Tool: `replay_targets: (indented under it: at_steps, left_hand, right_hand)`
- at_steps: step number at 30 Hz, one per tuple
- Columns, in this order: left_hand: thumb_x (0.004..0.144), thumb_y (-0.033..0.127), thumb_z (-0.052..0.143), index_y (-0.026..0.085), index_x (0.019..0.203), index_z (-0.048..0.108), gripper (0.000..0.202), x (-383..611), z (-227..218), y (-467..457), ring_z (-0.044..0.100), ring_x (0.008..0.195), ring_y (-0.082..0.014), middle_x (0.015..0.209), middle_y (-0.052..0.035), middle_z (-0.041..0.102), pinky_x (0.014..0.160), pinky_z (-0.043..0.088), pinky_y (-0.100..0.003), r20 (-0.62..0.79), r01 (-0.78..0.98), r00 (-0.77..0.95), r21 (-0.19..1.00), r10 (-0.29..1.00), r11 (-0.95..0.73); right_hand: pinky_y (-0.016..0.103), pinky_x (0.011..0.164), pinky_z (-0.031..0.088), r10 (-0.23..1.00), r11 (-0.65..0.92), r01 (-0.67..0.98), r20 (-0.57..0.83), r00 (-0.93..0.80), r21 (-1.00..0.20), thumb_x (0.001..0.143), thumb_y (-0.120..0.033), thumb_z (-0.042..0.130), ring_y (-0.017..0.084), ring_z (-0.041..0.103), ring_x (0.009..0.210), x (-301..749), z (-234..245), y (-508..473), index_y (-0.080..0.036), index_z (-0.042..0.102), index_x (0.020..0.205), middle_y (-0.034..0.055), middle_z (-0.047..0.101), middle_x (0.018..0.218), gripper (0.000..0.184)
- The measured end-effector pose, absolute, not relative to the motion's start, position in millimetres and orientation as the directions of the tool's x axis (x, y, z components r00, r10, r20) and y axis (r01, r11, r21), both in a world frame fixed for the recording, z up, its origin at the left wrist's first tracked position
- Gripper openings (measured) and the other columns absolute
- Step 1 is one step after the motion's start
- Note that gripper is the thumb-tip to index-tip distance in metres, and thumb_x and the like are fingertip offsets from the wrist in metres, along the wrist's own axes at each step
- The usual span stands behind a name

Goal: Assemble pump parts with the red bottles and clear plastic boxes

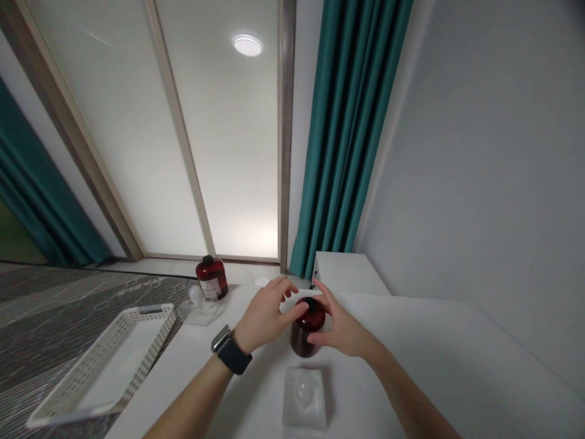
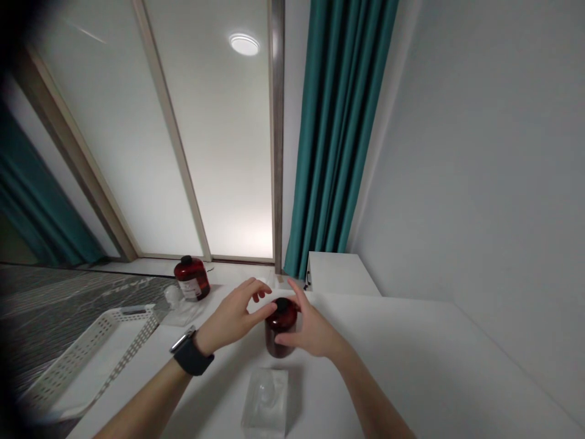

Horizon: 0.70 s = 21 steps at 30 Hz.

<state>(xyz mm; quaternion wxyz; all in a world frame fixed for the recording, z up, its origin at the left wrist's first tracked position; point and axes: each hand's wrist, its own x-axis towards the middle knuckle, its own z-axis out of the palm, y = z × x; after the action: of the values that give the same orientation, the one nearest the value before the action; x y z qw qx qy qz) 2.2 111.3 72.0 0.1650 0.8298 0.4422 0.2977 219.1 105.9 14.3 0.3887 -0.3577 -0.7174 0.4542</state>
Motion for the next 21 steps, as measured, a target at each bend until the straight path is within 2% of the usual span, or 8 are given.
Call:
replay_targets:
  at_steps: [3,6,10,14,16,21]
  left_hand:
    - [0.089,0.039,0.065,0.020,0.095,0.061,0.020,5.6,71.1,111.6,0.058,0.083,-0.0215,0.091,-0.0033,0.062,0.069,0.046,-0.031,0.415,0.622,0.415,0.519,0.810,-0.586]
    - [0.089,0.040,0.066,0.020,0.086,0.061,0.021,7.4,71.4,111.0,0.056,0.075,-0.0194,0.082,-0.0010,0.059,0.066,0.041,-0.029,0.417,0.646,0.423,0.484,0.805,-0.590]
    - [0.091,0.043,0.061,0.020,0.084,0.059,0.024,7.5,71.4,109.5,0.052,0.067,-0.0175,0.072,0.0019,0.054,0.060,0.036,-0.027,0.396,0.681,0.398,0.477,0.828,-0.556]
    - [0.091,0.045,0.061,0.020,0.080,0.055,0.028,8.3,69.5,107.8,0.051,0.064,-0.0168,0.068,0.0031,0.052,0.058,0.033,-0.026,0.401,0.681,0.376,0.492,0.835,-0.543]
    - [0.092,0.045,0.060,0.020,0.079,0.054,0.028,8.2,68.4,107.7,0.051,0.064,-0.0168,0.067,0.0032,0.052,0.059,0.033,-0.026,0.410,0.663,0.390,0.497,0.825,-0.560]
    - [0.092,0.043,0.061,0.020,0.081,0.055,0.027,4.1,63.4,110.4,0.050,0.066,-0.0174,0.066,0.0025,0.052,0.062,0.036,-0.028,0.428,0.581,0.473,0.505,0.770,-0.638]
  right_hand:
    - [0.048,0.108,0.041,0.882,0.343,0.152,0.261,-0.393,-0.927,0.069,-0.015,0.080,0.023,0.062,0.117,206.7,8.3,107.1,-0.030,0.009,0.156,0.0096,0.060,0.131,0.113]
    - [0.050,0.108,0.041,0.912,0.360,0.320,0.258,-0.318,-0.876,0.068,-0.017,0.081,0.026,0.060,0.119,201.7,12.8,104.4,-0.030,0.013,0.156,0.0105,0.059,0.133,0.112]
    - [0.054,0.103,0.042,0.906,0.424,0.584,0.338,-0.257,-0.692,0.066,-0.023,0.084,0.033,0.058,0.121,199.5,25.4,97.5,-0.032,0.019,0.155,0.0109,0.061,0.132,0.111]
    - [0.054,0.094,0.046,0.849,0.501,0.708,0.442,-0.291,-0.497,0.067,-0.025,0.083,0.036,0.063,0.110,195.8,37.1,91.9,-0.031,0.020,0.155,0.0119,0.065,0.125,0.108]
    - [0.053,0.092,0.046,0.844,0.509,0.720,0.439,-0.308,-0.473,0.067,-0.025,0.083,0.036,0.064,0.109,195.4,41.8,90.0,-0.031,0.018,0.155,0.0114,0.067,0.124,0.109]
    - [0.052,0.096,0.045,0.865,0.496,0.702,0.367,-0.343,-0.512,0.064,-0.025,0.086,0.035,0.062,0.113,201.5,47.3,87.9,-0.033,0.016,0.156,0.0105,0.065,0.130,0.116]
